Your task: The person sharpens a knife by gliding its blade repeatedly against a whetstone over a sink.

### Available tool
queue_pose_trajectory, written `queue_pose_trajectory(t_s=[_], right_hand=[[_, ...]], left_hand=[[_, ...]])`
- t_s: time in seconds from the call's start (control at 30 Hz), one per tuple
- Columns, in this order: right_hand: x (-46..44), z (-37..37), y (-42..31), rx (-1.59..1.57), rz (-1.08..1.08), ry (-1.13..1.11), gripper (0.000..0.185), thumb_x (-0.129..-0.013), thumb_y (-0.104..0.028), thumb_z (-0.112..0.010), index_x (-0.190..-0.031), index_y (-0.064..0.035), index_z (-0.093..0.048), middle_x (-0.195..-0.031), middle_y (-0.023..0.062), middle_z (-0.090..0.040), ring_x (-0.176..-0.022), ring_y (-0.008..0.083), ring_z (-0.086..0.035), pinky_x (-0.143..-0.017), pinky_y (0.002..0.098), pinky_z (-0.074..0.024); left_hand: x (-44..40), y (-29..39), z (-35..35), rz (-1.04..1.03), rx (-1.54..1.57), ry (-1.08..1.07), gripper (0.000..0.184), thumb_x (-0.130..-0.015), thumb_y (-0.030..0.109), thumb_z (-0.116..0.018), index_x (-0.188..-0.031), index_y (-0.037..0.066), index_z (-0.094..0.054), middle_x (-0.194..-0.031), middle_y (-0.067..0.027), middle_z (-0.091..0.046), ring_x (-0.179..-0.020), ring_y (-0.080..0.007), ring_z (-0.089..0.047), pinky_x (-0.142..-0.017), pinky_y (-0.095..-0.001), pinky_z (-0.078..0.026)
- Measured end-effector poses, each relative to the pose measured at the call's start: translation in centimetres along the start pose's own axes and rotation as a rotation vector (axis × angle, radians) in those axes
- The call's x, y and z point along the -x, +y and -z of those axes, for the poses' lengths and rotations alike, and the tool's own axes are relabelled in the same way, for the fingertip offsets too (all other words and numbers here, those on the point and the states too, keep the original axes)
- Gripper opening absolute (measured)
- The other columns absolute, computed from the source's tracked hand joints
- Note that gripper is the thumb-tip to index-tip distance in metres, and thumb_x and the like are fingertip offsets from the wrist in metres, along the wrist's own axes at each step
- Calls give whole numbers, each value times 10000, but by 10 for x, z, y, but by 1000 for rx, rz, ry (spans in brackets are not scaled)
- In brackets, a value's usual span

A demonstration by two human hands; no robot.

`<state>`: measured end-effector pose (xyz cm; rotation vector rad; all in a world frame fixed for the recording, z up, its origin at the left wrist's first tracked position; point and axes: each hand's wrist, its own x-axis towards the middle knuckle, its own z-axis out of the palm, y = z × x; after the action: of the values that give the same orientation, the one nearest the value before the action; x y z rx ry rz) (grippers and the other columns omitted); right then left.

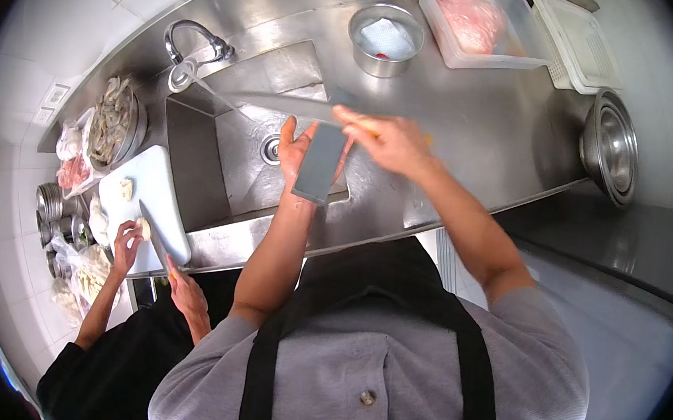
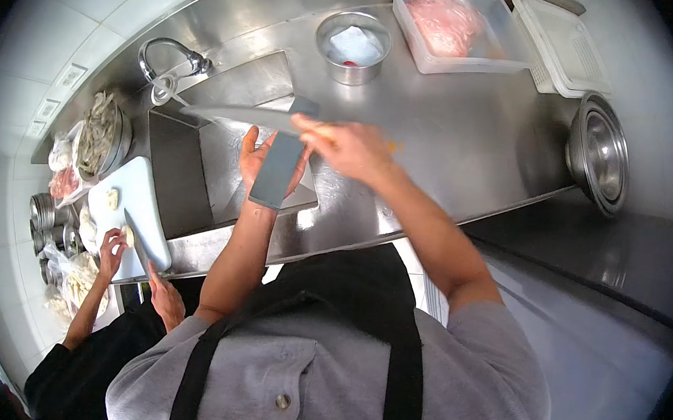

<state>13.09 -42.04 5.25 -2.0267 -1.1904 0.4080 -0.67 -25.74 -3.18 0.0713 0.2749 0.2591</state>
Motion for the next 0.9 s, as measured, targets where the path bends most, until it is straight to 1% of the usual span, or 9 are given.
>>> queue_pose_trajectory(t_s=[0.07, 0.27, 0.37, 0.5, 0.63, 0.7, 0.77, 0.83, 0.9], right_hand=[[13, -8, -26, 54, 172, -27, 410, -1004, -389, -687, -1412, -349, -682, -955, 72, -780, -793, 262, -757, -709, 370, -593], [16, -11, 25, -29, 22, 8, 412, -1024, -452, -650, -1428, -375, -661, -864, 124, -748, -723, 332, -728, -656, 434, -567], [26, -15, -21, 105, 220, -46, 402, -1039, -455, -632, -1430, -371, -659, -929, 132, -771, -763, 304, -753, -670, 426, -576], [32, 0, 30, -52, 78, -33, 398, -1034, -452, -635, -1429, -400, -654, -860, 117, -757, -725, 333, -731, -664, 436, -572], [25, 3, 5, -60, -55, 5, 404, -1002, -389, -697, -1404, -346, -691, -912, 53, -760, -718, 276, -714, -686, 384, -577], [44, 3, -21, 248, 150, -216, 390, -1031, -432, -654, -1410, -346, -681, -1024, 41, -793, -742, 248, -730, -726, 379, -595], [51, 10, 23, 6, 230, -21, 406, -1037, -503, -610, -1434, -423, -639, -794, 80, -733, -697, 304, -718, -665, 424, -565], [34, 42, 27, 161, -338, -181, 398, -1029, -509, -621, -1421, -444, -646, -802, 117, -722, -722, 333, -720, -674, 445, -559], [39, 18, 22, 149, -214, -75, 391, -1028, -503, -628, -1414, -452, -649, -749, 135, -702, -717, 332, -724, -666, 455, -555]], left_hand=[[0, 2, -27, 44, -23, -269, 810, -1019, 574, -424, -1550, -38, -410, -1446, -239, -583, -1371, -357, -549, -1234, -549, -361], [8, -5, -49, -111, 82, 74, 884, -1014, 551, -450, -1549, -142, -327, -1508, -285, -519, -1419, -393, -504, -1278, -564, -298], [2, 6, -30, -33, -29, -176, 829, -1044, 571, -406, -1517, -109, -419, -1497, -253, -547, -1386, -370, -547, -1254, -527, -363], [16, 8, -52, -64, -81, 123, 850, -1043, 604, -368, -1510, -103, -435, -1494, -263, -549, -1373, -379, -556, -1252, -530, -357], [9, 6, -41, -23, -73, -93, 862, -1041, 608, -373, -1472, -132, -464, -1473, -259, -568, -1360, -383, -561, -1254, -544, -349], [8, 11, -46, -84, -2, -11, 853, -1043, 601, -375, -1473, -130, -466, -1470, -255, -571, -1366, -379, -556, -1261, -544, -337], [12, 17, -47, -142, 65, 79, 845, -1045, 594, -376, -1473, -128, -467, -1467, -252, -575, -1372, -376, -551, -1268, -545, -326], [13, 17, -42, -104, 144, -25, 835, -1056, 580, -354, -1477, -132, -464, -1470, -252, -573, -1387, -361, -543, -1274, -544, -320], [12, 22, -30, -109, 118, -103, 852, -1060, 570, -320, -1517, -147, -378, -1518, -282, -513, -1442, -391, -477, -1286, -553, -288]])
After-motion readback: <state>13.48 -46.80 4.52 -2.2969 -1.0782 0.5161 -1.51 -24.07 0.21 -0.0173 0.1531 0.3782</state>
